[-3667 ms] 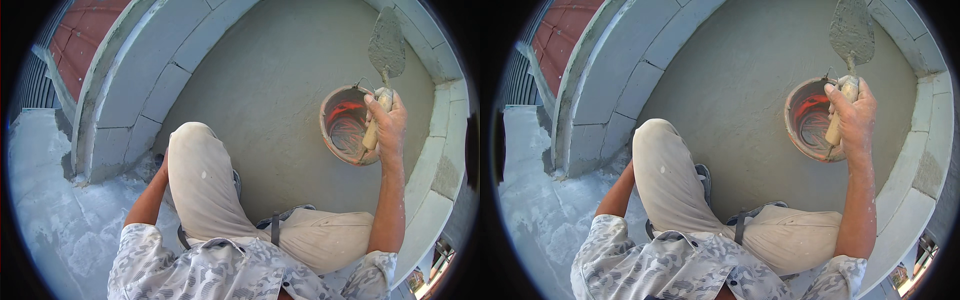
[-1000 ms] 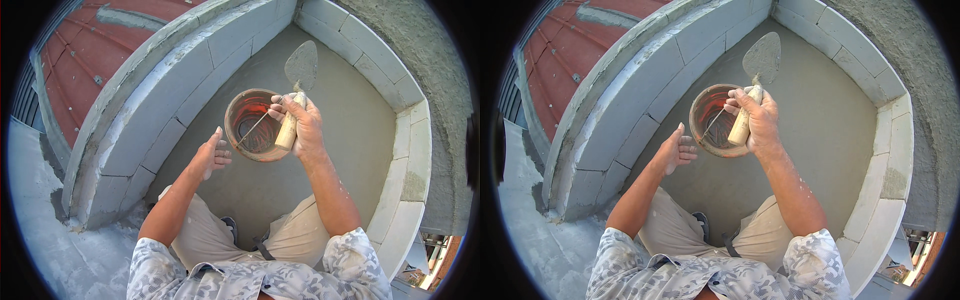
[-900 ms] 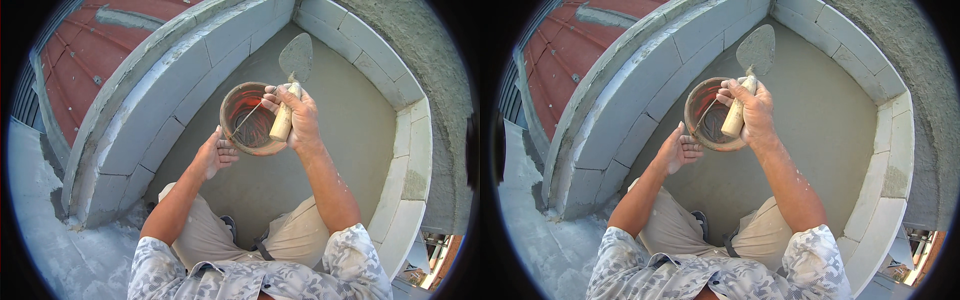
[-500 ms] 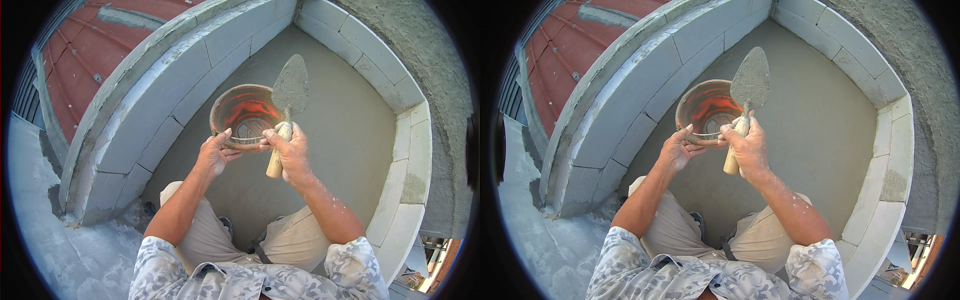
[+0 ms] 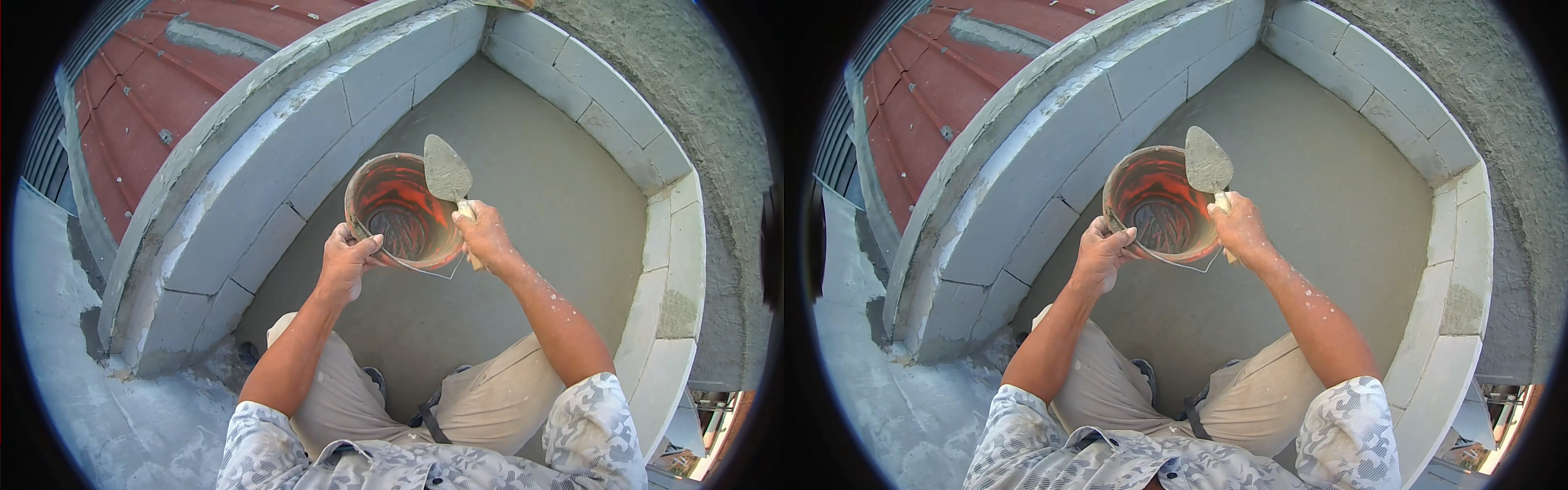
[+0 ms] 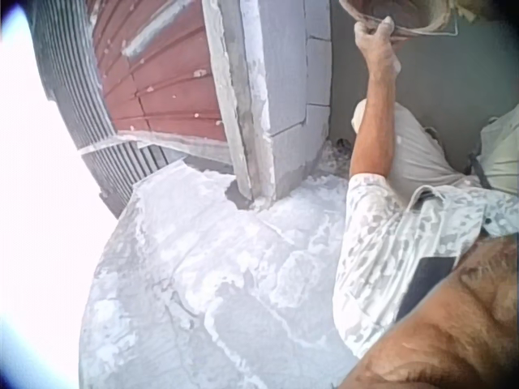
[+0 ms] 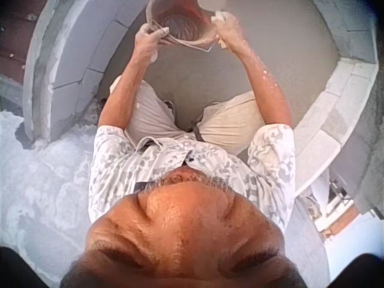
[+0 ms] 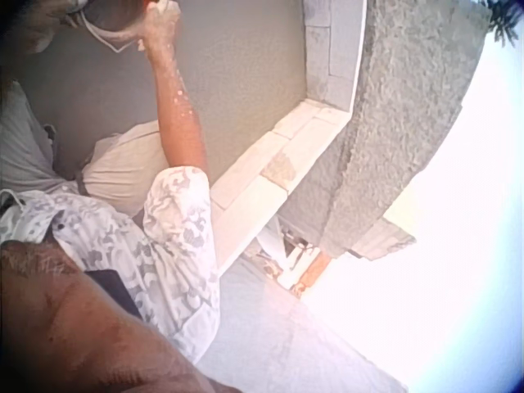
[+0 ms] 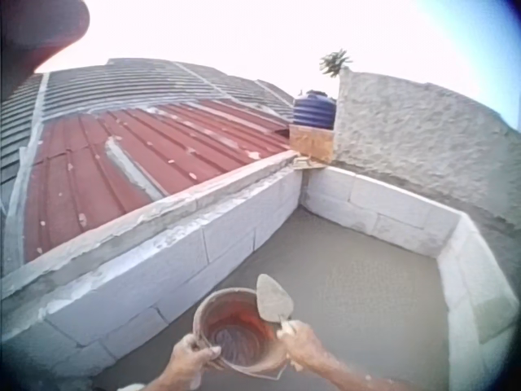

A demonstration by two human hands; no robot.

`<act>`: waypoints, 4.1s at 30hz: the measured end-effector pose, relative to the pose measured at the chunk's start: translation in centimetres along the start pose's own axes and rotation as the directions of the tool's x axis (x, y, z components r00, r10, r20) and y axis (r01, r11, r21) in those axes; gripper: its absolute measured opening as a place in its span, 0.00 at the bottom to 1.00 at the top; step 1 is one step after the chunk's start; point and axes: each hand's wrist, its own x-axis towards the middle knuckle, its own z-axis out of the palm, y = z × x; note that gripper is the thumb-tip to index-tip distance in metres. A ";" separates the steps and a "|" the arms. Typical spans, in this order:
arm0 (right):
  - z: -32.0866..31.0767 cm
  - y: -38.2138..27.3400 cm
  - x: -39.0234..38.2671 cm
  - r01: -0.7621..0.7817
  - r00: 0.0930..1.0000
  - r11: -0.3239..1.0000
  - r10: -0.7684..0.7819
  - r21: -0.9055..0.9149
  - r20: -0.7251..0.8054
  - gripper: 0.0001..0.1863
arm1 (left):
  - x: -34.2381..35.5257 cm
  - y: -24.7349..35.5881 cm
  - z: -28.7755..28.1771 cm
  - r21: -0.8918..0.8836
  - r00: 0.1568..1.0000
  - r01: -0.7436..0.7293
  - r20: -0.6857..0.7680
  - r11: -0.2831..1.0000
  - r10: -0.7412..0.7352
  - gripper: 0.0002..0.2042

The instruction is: Smooth wet concrete inside a brick-lined enclosure using a hand trowel.

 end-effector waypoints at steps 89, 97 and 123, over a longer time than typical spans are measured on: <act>-2.0 -1.6 0.6 0.389 0.915 0.394 -0.272 -0.833 0.298 0.11 | 2.3 1.4 -3.1 0.658 0.963 -0.260 0.126 0.707 0.237 0.13; 0.5 -1.6 2.8 0.449 0.890 0.316 -0.072 -0.836 0.450 0.11 | 1.8 -0.1 -3.0 0.459 0.932 -0.349 0.082 0.817 0.353 0.11; -1.0 -1.5 -1.8 0.109 0.859 0.815 0.211 -0.569 0.466 0.17 | 0.9 0.4 -3.6 0.282 0.923 -0.385 0.134 0.879 0.361 0.10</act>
